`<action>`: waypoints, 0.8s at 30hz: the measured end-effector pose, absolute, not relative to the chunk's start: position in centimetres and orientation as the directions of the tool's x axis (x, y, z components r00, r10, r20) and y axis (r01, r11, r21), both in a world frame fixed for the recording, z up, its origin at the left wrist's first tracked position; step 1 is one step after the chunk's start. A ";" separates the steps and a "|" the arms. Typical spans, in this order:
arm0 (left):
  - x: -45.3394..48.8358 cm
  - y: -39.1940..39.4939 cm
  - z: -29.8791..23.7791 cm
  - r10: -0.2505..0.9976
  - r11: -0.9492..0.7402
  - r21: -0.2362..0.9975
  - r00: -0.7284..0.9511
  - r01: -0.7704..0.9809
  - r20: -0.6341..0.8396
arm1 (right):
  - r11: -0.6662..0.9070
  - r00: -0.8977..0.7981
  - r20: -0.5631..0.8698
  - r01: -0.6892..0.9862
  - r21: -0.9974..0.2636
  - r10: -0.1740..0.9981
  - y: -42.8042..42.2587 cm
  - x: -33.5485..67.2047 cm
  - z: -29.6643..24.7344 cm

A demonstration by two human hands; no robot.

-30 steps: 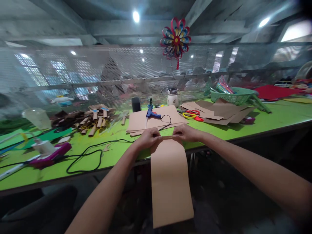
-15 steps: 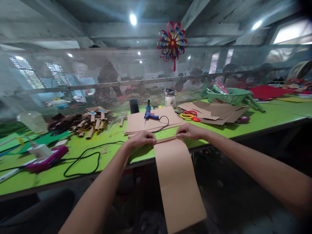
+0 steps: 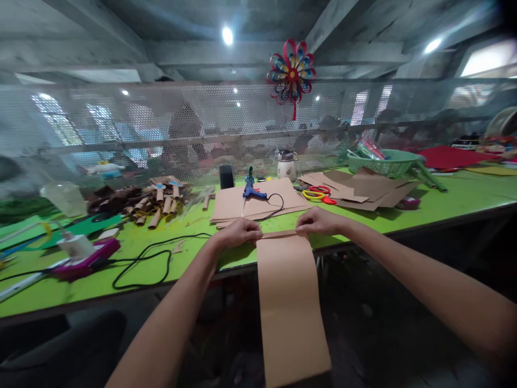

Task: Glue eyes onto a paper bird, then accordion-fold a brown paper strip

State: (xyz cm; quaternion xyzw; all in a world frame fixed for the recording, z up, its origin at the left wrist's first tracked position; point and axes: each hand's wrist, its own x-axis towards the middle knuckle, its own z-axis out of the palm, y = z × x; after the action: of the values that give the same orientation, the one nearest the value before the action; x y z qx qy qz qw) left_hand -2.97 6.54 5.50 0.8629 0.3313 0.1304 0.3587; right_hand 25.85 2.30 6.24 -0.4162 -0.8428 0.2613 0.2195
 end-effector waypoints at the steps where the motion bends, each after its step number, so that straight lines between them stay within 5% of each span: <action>1: -3.0 6.5 5.5 0.661 -0.512 0.716 0.750 0.473 -0.023 | 0.497 -0.554 0.137 0.578 -0.647 0.821 2.2 25.9 6.4; 5: -3.0 6.3 5.8 0.644 -0.449 0.798 0.765 0.403 -0.024 | 0.347 -0.511 0.084 0.445 -0.825 0.855 1.6 26.0 6.8; 8: -3.0 5.9 6.1 0.624 -0.387 0.882 0.780 0.270 0.035 | 0.232 -0.432 0.162 0.114 -0.966 0.887 1.1 26.1 7.2; 12: -2.8 5.5 6.2 0.620 -0.300 0.947 0.778 0.115 0.102 | 0.160 -0.395 0.235 -0.215 -0.964 0.888 0.2 24.9 7.9; 18: -2.1 4.9 6.2 0.585 -0.221 0.974 0.806 0.044 0.096 | 0.275 -0.675 0.236 -0.051 -0.960 0.699 -0.9 20.5 8.9; 24: -1.5 4.1 6.1 0.488 -0.224 0.974 0.870 0.045 0.072 | 0.480 -0.649 0.396 -0.055 -0.876 0.649 -0.4 18.4 9.3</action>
State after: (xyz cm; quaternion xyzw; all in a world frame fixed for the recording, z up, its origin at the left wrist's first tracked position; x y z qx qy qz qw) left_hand -1.48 4.13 6.12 0.7600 0.1753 0.1852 0.5978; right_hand 18.43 -0.39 9.35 -0.1917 -0.7754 0.4727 0.3723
